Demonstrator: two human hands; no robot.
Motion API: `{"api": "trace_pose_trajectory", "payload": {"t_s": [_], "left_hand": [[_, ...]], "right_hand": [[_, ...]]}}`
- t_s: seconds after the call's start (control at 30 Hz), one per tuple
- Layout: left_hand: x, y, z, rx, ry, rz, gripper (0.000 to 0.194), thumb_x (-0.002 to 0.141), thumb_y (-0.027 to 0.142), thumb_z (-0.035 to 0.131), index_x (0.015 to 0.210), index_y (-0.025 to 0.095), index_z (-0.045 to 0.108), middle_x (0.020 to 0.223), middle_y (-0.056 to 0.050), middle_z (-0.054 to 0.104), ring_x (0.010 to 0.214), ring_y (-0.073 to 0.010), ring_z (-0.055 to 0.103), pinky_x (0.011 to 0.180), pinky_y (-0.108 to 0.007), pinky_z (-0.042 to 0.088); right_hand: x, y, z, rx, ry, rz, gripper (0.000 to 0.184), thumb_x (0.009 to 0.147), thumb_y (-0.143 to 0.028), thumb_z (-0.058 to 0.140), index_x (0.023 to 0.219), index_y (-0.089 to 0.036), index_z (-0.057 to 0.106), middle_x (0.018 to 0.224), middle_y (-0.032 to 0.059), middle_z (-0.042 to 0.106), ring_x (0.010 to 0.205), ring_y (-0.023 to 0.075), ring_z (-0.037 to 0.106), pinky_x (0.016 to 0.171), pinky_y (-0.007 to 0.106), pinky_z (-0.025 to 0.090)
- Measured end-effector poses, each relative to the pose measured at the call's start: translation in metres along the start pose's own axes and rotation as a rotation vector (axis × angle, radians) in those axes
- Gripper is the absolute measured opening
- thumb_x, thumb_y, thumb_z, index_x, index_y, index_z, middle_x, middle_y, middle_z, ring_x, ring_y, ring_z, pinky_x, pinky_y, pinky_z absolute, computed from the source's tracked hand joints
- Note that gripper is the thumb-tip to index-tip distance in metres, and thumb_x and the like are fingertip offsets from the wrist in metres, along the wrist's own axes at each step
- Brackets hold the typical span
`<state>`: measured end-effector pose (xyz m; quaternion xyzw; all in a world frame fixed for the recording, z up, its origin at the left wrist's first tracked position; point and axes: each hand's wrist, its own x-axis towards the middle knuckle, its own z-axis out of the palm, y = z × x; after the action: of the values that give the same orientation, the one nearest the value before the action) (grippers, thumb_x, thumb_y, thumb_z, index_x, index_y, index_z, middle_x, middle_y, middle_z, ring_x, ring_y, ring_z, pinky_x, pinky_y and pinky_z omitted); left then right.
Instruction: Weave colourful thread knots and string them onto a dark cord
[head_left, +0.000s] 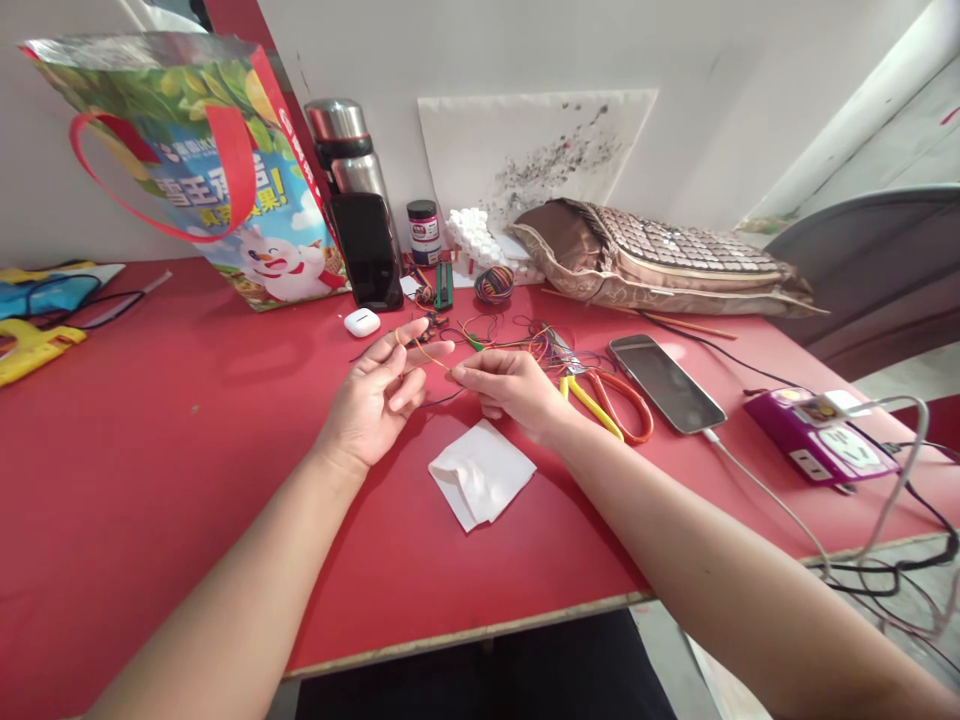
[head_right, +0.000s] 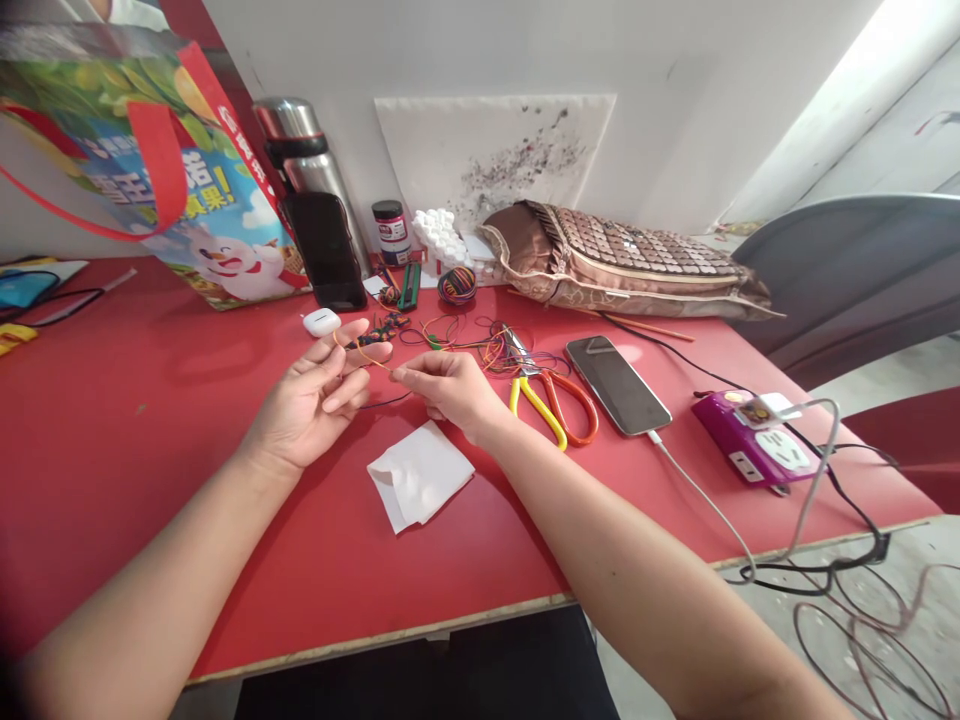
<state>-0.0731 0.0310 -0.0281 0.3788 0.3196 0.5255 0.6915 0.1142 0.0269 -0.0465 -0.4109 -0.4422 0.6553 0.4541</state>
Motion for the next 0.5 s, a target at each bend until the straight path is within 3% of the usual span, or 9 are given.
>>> {"api": "trace_pose_trajectory", "payload": {"t_s": [0.1,0.17,0.23,0.33,0.4,0.43,0.5], "left_hand": [[0.001,0.000,0.001,-0.076,0.014,-0.021,0.022,0.100,0.016,0.063,0.109,0.021,0.083,0.107,-0.011,0.085,0.041,0.0000,0.034,0.046,-0.014,0.041],[0.001,0.001,0.002,-0.146,0.037,-0.041,0.028,0.104,0.013,0.056,0.109,0.019,0.082,0.102,-0.010,0.085,0.041,0.0003,0.035,0.047,-0.013,0.042],[0.000,0.002,0.005,-0.212,0.070,-0.049,0.035,0.107,0.010,0.047,0.113,0.019,0.081,0.100,-0.009,0.084,0.041,0.0001,0.037,0.048,-0.013,0.043],[0.000,0.005,0.008,-0.288,0.126,-0.031,0.045,0.109,0.006,0.037,0.125,0.020,0.077,0.101,-0.008,0.084,0.042,-0.0006,0.040,0.047,-0.014,0.042],[0.000,0.008,0.009,-0.325,0.163,-0.019,0.047,0.110,0.005,0.033,0.127,0.018,0.075,0.101,-0.008,0.084,0.042,-0.0010,0.041,0.046,-0.014,0.041],[0.000,0.009,0.008,-0.339,0.179,-0.016,0.047,0.111,0.006,0.032,0.127,0.017,0.075,0.100,-0.008,0.084,0.042,-0.0011,0.042,0.046,-0.014,0.041],[0.001,0.011,0.007,-0.354,0.199,-0.012,0.047,0.112,0.007,0.031,0.123,0.016,0.075,0.099,-0.008,0.083,0.042,-0.0014,0.043,0.046,-0.015,0.042]], "right_hand": [[-0.001,-0.002,0.000,0.014,0.007,-0.026,0.045,0.067,-0.050,0.094,0.084,-0.013,0.074,0.057,-0.0076,0.050,0.046,0.0046,0.035,0.043,0.024,0.026],[-0.003,-0.005,0.002,0.050,0.007,-0.045,0.044,0.072,-0.041,0.092,0.102,-0.014,0.075,0.069,-0.0050,0.062,0.045,0.0043,0.038,0.042,0.025,0.030],[-0.007,-0.008,0.006,0.092,-0.011,-0.038,0.058,0.074,-0.032,0.091,0.126,-0.016,0.068,0.098,0.0022,0.075,0.047,0.0036,0.044,0.042,0.025,0.036],[-0.012,-0.008,0.013,0.095,-0.117,0.059,0.082,0.075,-0.025,0.090,0.147,-0.020,0.051,0.131,0.0119,0.073,0.049,0.0037,0.051,0.044,0.025,0.045],[-0.013,-0.004,0.016,0.026,-0.188,0.138,0.084,0.075,-0.027,0.091,0.147,-0.020,0.048,0.122,0.0102,0.075,0.048,0.0068,0.055,0.046,0.027,0.049],[-0.012,-0.001,0.017,-0.030,-0.215,0.161,0.076,0.075,-0.029,0.091,0.141,-0.018,0.053,0.110,0.0073,0.077,0.047,0.0087,0.057,0.047,0.028,0.050],[-0.011,0.003,0.017,-0.180,-0.242,0.127,0.042,0.080,-0.035,0.087,0.112,-0.015,0.066,0.078,-0.0002,0.071,0.048,0.0104,0.055,0.048,0.026,0.046]]}}
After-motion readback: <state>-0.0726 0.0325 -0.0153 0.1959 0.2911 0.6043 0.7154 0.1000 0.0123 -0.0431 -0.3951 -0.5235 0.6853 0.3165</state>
